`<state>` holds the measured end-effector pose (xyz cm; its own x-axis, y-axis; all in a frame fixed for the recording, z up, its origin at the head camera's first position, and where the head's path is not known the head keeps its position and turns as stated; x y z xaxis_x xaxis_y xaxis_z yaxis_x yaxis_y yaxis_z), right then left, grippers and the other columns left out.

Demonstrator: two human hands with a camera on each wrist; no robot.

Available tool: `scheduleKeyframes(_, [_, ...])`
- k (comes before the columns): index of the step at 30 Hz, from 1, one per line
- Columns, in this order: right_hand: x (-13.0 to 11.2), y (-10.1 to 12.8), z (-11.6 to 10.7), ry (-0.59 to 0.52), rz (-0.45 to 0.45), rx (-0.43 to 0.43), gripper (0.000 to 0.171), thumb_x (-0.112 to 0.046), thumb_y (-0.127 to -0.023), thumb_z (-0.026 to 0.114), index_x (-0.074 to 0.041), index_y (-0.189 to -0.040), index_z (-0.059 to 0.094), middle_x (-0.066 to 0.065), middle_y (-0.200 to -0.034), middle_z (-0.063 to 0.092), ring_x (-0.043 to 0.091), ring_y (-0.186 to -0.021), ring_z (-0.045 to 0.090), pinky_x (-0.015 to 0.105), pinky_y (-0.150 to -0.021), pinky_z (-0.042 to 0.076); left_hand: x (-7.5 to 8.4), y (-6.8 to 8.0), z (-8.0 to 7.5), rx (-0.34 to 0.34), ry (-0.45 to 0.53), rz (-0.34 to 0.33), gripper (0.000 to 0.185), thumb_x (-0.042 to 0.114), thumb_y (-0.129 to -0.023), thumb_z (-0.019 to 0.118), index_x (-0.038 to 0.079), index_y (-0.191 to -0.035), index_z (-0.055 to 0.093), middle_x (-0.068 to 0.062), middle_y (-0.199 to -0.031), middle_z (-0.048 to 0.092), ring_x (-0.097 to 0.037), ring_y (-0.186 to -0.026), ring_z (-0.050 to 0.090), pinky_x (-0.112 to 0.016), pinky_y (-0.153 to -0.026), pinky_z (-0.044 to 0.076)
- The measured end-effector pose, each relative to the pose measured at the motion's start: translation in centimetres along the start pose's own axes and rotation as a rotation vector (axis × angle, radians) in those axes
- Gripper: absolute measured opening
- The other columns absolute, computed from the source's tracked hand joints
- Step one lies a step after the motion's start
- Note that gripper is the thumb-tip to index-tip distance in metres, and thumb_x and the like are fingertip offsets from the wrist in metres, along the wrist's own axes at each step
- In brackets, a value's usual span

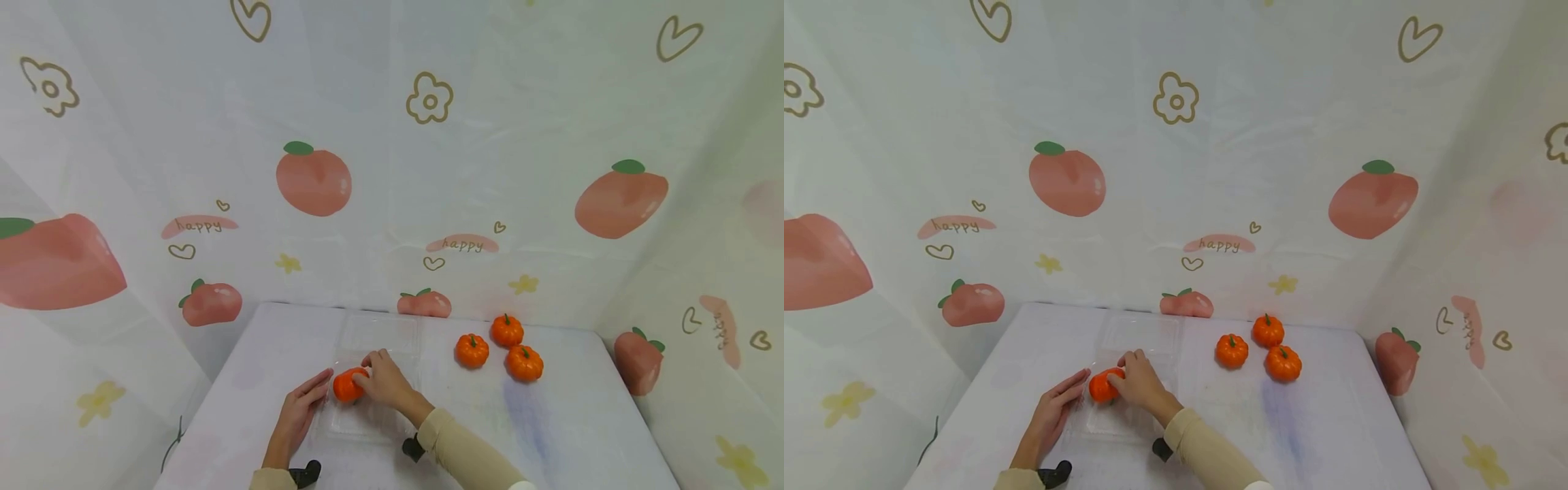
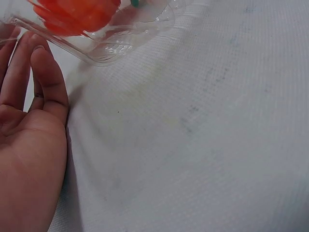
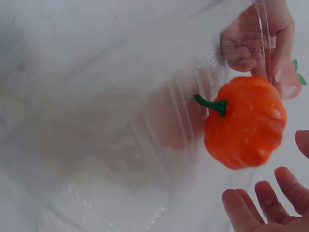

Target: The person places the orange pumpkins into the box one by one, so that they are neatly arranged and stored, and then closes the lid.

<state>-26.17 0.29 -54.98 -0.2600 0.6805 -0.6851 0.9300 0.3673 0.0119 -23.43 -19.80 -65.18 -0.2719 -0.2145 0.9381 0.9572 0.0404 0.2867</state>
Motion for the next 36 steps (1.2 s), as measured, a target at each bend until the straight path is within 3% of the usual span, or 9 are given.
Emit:
scheduleKeyframes(7, [-1.2, 0.3, -1.8, 0.136, -0.108, 0.051, 0.035, -0.034, -0.098, 0.066, -0.008, -0.121, 0.060, 0.011, -0.115, 0.058, 0.019, -0.099, 0.055, 0.034, -0.092, 0.057, 0.0, 0.0, -0.2, 0.021, 0.028, 0.000, 0.056, 0.016, -0.094, 0.071, 0.002, -0.146, 0.054, 0.005, -0.138, 0.068, 0.009, -0.111, 0.064, -0.014, -0.092, 0.053])
scheduleKeyframes(13, [-1.1, 0.4, -2.3, 0.377, -0.163, 0.086, 0.045, -0.043, -0.099, 0.063, -0.012, -0.131, 0.059, 0.007, -0.125, 0.057, 0.023, -0.111, 0.056, 0.036, -0.094, 0.058, 0.0, 0.0, -0.3, 0.021, 0.025, 0.009, 0.057, 0.017, -0.094, 0.072, 0.001, -0.145, 0.055, 0.009, -0.133, 0.070, 0.009, -0.110, 0.065, -0.013, -0.091, 0.053])
scheduleKeyframes(19, [-0.5, 0.8, -2.6, 0.527, -0.190, 0.112, 0.055, -0.050, -0.098, 0.059, -0.015, -0.141, 0.056, 0.012, -0.142, 0.055, 0.032, -0.131, 0.052, 0.049, -0.113, 0.046, -0.2, 0.0, -0.2, 0.021, 0.014, 0.009, 0.055, 0.017, -0.095, 0.070, 0.000, -0.144, 0.055, 0.004, -0.136, 0.069, 0.008, -0.109, 0.065, -0.014, -0.090, 0.054])
scheduleKeyframes(27, [0.8, 0.9, -3.1, 0.650, -0.175, 0.092, 0.071, -0.065, -0.099, 0.045, -0.021, -0.154, 0.043, 0.014, -0.159, 0.041, 0.040, -0.148, 0.036, 0.065, -0.121, 0.028, -0.1, 0.0, -0.1, 0.015, -0.005, 0.009, 0.055, 0.019, -0.095, 0.069, 0.000, -0.145, 0.055, 0.000, -0.141, 0.066, 0.009, -0.110, 0.063, -0.013, -0.091, 0.053])
scheduleKeyframes(30, [1.3, 0.9, -3.5, 0.682, -0.159, 0.087, 0.076, -0.069, -0.098, 0.042, -0.023, -0.157, 0.039, 0.014, -0.166, 0.032, 0.041, -0.153, 0.029, 0.067, -0.122, 0.023, -0.1, 0.1, -0.1, 0.008, 0.010, 0.008, 0.054, 0.018, -0.095, 0.069, 0.000, -0.145, 0.055, 0.004, -0.137, 0.069, 0.009, -0.110, 0.064, -0.013, -0.091, 0.053])
scheduleKeyframes(36, [2.4, 1.3, -4.3, 0.659, -0.126, 0.090, 0.078, -0.069, -0.097, 0.044, -0.023, -0.159, 0.037, 0.015, -0.170, 0.024, 0.043, -0.156, 0.021, 0.071, -0.122, 0.017, 0.1, 0.1, 0.0, 0.000, 0.015, 0.016, 0.053, 0.017, -0.096, 0.069, 0.001, -0.144, 0.055, 0.006, -0.136, 0.069, 0.009, -0.110, 0.064, -0.013, -0.092, 0.053])
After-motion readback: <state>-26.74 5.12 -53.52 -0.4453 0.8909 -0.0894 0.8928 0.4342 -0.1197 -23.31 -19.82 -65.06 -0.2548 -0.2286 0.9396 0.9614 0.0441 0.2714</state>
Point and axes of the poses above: each hand's wrist, its own y-axis away from the middle knuckle, its own z-axis out of the palm, x = y × z, the point moved 6 cm from there along -y, towards the middle knuckle
